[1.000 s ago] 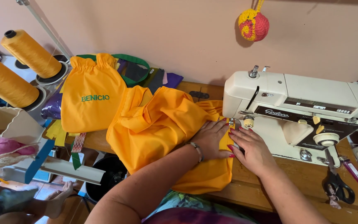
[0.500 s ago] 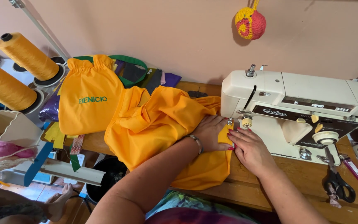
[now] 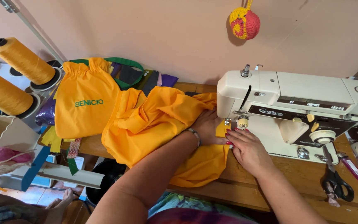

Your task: Inspecting a yellow garment for quality and using scissors to trim excess threads at a sewing workstation.

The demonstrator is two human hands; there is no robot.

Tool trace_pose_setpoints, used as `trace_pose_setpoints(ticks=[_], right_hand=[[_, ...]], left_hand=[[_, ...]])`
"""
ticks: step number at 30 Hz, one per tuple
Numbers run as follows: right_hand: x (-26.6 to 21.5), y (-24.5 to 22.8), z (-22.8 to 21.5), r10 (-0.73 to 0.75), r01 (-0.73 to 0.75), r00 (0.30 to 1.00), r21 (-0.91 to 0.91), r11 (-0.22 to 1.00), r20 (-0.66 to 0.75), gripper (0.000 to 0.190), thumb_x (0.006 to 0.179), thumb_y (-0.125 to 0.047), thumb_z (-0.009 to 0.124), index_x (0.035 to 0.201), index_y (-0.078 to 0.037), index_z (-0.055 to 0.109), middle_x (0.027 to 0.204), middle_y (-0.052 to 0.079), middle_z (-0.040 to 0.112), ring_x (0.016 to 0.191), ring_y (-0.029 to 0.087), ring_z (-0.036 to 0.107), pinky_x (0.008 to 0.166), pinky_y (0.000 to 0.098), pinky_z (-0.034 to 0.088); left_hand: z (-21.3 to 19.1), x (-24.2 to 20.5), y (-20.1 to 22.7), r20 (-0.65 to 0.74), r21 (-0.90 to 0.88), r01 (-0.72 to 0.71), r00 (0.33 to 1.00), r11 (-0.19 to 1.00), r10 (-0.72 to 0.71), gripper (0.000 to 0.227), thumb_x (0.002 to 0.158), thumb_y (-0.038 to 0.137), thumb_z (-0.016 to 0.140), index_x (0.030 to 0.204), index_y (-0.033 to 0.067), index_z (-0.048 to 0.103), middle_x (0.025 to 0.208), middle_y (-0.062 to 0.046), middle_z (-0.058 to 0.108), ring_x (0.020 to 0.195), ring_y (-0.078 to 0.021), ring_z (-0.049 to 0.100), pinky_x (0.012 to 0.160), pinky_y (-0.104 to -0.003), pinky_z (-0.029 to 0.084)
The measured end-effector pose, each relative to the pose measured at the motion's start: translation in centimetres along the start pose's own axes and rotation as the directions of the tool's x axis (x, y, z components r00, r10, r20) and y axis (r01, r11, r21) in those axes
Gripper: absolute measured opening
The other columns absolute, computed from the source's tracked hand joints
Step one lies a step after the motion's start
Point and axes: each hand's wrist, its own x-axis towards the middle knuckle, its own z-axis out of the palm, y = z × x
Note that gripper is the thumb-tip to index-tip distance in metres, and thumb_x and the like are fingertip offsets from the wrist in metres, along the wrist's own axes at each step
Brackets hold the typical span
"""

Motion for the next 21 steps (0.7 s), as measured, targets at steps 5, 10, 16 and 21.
trace_pose_setpoints(ticks=[5,10,16,21], right_hand=[[-0.2,0.6,0.4,0.003,-0.003,1.0,0.024,1.0,-0.005,0.044,0.09,-0.016,0.054,0.132,-0.021,0.067,0.141,0.0,0.066,0.132,0.028,0.058,0.114,0.0451,0.042],[0.0,0.4,0.3,0.008,-0.007,0.999,0.025,1.0,-0.035,0.042,0.091,-0.014,0.054,0.13,-0.016,0.068,0.138,0.006,0.067,0.127,0.03,0.061,0.111,0.0447,0.045],[0.0,1.2,1.1,0.086,-0.08,0.993,0.078,0.994,-0.086,0.036,0.091,-0.014,0.058,0.125,-0.016,0.071,0.134,0.003,0.068,0.125,0.026,0.063,0.109,0.039,0.049],[0.3,0.4,0.2,0.164,-0.16,0.985,0.082,0.984,-0.047,0.032,0.093,-0.016,0.059,0.122,-0.016,0.072,0.129,0.003,0.069,0.124,0.024,0.064,0.107,0.0368,0.051]], left_hand=[[0.6,0.8,-0.8,-0.037,-0.057,-0.038,0.999,0.998,0.036,0.118,0.075,0.084,0.057,0.163,0.0122,0.026,0.167,-0.014,0.03,0.156,-0.033,0.022,0.13,-0.049,0.014],[0.8,1.7,-1.5,-0.058,-0.111,-0.063,0.997,0.992,0.057,0.117,0.075,0.087,0.055,0.161,0.0117,0.03,0.165,-0.016,0.035,0.156,-0.0344,0.023,0.131,-0.049,0.014],[0.5,2.7,-1.6,-0.088,-0.053,-0.055,0.995,0.997,0.05,0.114,0.071,0.087,0.056,0.156,0.0119,0.041,0.161,-0.014,0.042,0.155,-0.0308,0.026,0.13,-0.048,0.016],[0.2,3.3,-1.8,-0.133,-0.002,-0.055,0.99,0.998,0.054,0.112,0.069,0.088,0.056,0.15,0.0098,0.05,0.156,-0.014,0.048,0.153,-0.0298,0.031,0.129,-0.046,0.02]])
